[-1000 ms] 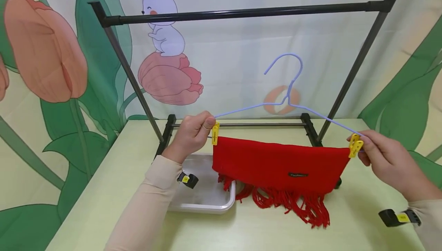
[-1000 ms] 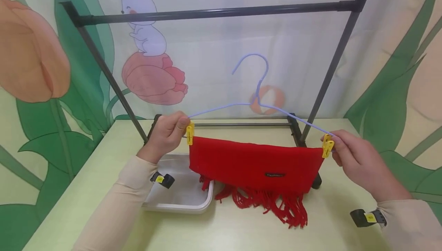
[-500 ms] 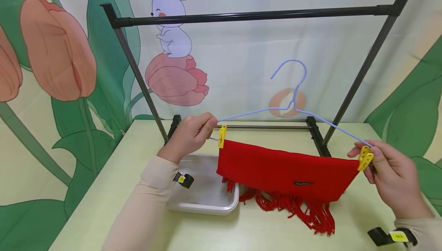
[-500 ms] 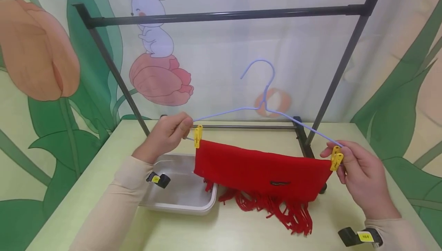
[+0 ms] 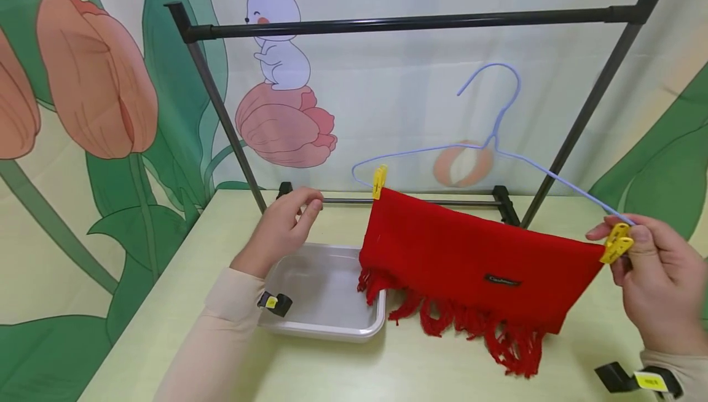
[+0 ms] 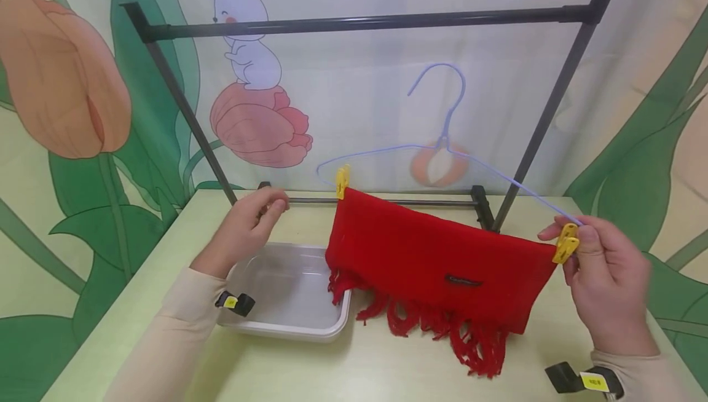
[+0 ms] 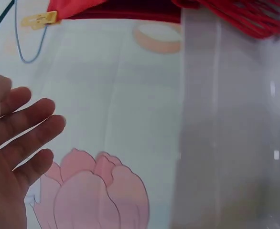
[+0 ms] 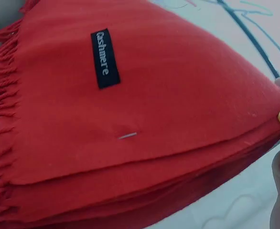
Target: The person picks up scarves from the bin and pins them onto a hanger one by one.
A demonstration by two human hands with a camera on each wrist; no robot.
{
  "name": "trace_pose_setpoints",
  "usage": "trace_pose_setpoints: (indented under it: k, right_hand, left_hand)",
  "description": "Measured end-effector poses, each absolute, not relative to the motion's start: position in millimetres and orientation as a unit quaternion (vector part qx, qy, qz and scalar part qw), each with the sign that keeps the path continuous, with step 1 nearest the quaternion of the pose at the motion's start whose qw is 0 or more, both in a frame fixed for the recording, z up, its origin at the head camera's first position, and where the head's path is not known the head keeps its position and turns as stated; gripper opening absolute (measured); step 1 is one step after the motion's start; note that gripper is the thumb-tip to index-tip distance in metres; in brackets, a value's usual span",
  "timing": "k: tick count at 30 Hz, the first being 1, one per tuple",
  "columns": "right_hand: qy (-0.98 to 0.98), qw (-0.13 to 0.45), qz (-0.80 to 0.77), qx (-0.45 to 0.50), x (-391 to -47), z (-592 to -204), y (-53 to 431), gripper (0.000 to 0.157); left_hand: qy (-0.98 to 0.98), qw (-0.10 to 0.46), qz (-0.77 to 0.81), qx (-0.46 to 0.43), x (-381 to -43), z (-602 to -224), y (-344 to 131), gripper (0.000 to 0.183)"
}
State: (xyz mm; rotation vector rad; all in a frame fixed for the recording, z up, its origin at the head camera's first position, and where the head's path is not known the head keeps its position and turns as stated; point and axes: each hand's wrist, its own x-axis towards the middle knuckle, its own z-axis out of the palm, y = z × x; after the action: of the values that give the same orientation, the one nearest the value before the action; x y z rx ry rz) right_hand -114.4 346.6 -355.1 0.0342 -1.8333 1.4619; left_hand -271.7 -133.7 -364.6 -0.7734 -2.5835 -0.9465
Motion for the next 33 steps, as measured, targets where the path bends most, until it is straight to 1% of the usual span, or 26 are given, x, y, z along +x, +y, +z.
trace_pose_setpoints:
  k: [1,4,9,18,21,27,30,33]
  right_hand:
    - [-0.737,0.387,0.554,-0.017,-113.9,-350.3,345.4,0.028]
    - [-0.766,0.387,0.51,-0.06,-114.6,-337.3,343.4,0.031]
    - [-0.77,0.397,0.494,-0.07,-118.4,-319.4,342.0,0.033]
    - [-0.739,0.389,0.539,-0.106,-128.7,-290.7,334.8,0.024]
    - [-0.749,0.383,0.527,-0.119,-133.4,-281.5,330.9,0.027]
    - [-0.756,0.396,0.509,-0.11,-145.6,-268.2,320.8,0.036]
    - [-0.74,0.394,0.536,-0.102,-152.7,-263.5,315.4,0.04]
    - [-0.723,0.398,0.559,-0.077,-160.4,-260.5,310.8,0.04]
  left_hand:
    - [-0.898,0.134,-0.323,-0.268,-270.8,-367.1,-136.1,0.025]
    - [-0.902,0.121,-0.315,-0.269,-268.6,-374.6,-142.8,0.024]
    - [-0.903,0.115,-0.301,-0.283,-267.0,-382.4,-149.6,0.02]
    - [-0.904,0.092,-0.268,-0.32,-266.7,-383.5,-150.1,0.017]
    - [-0.909,0.08,-0.265,-0.311,-265.2,-381.9,-150.2,0.016]
    - [-0.912,0.063,-0.281,-0.291,-263.0,-378.1,-153.9,0.016]
    - [-0.915,0.056,-0.299,-0.265,-265.7,-375.4,-158.7,0.017]
    - [-0.915,0.055,-0.329,-0.227,-273.1,-371.7,-165.2,0.018]
